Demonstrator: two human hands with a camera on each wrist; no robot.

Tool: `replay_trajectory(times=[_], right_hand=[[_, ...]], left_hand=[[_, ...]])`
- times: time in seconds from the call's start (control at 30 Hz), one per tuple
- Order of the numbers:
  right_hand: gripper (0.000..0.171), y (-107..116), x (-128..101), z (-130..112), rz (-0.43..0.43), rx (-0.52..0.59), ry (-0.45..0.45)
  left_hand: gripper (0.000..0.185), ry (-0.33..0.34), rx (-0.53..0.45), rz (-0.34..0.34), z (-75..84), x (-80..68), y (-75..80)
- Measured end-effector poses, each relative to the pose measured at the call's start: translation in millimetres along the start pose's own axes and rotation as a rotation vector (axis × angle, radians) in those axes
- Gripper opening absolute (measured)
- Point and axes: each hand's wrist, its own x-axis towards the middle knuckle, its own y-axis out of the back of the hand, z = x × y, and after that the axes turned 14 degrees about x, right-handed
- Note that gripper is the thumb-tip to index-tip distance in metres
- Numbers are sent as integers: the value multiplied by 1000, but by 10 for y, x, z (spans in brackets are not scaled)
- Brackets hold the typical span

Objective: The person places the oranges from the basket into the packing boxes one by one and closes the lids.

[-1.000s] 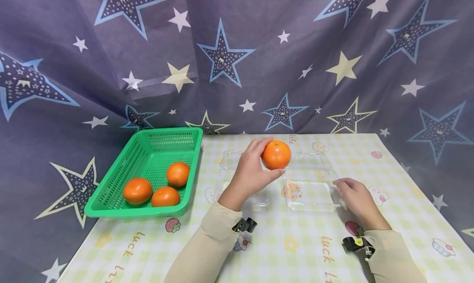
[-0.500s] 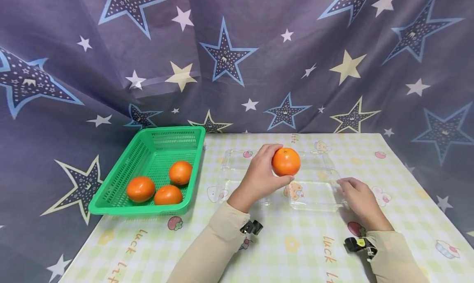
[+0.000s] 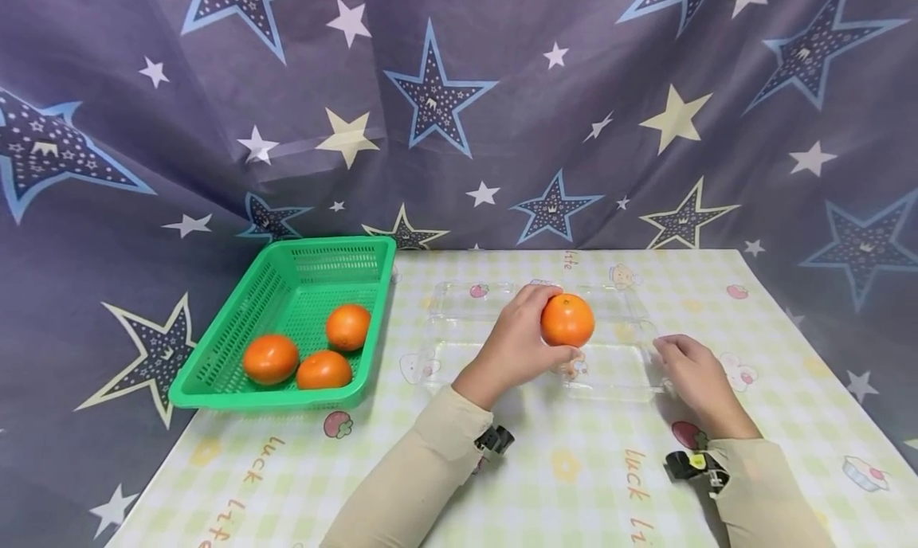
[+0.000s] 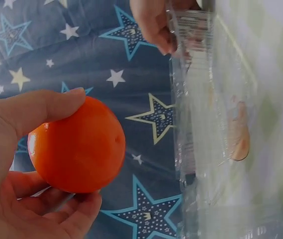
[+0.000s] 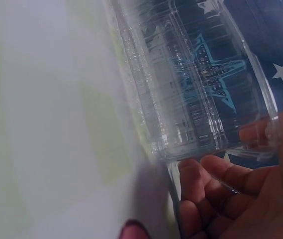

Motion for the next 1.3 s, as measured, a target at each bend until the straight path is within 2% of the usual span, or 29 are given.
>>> replay_trajectory(times=[0.27,0.5,0.8,1.03,1.3], right_hand=[[70,-12,6,-18,-10,-12,-2],[68,40,4,-31,-38,-18,11],[58,-6,-1,-34,-6,0,-20],[51,-28,45,-23,35,3,-55],[48,-12,27,-19,10,2,-68]], left_hand=[[76,-9,60,-20,5,11,-120],[79,-12,65,-51,53,41,-229],[77,-73,127,-98,154,171,-411],[83,-67,179,-156,301,254,-527],[83,-69,245,-161,374,286,-660]])
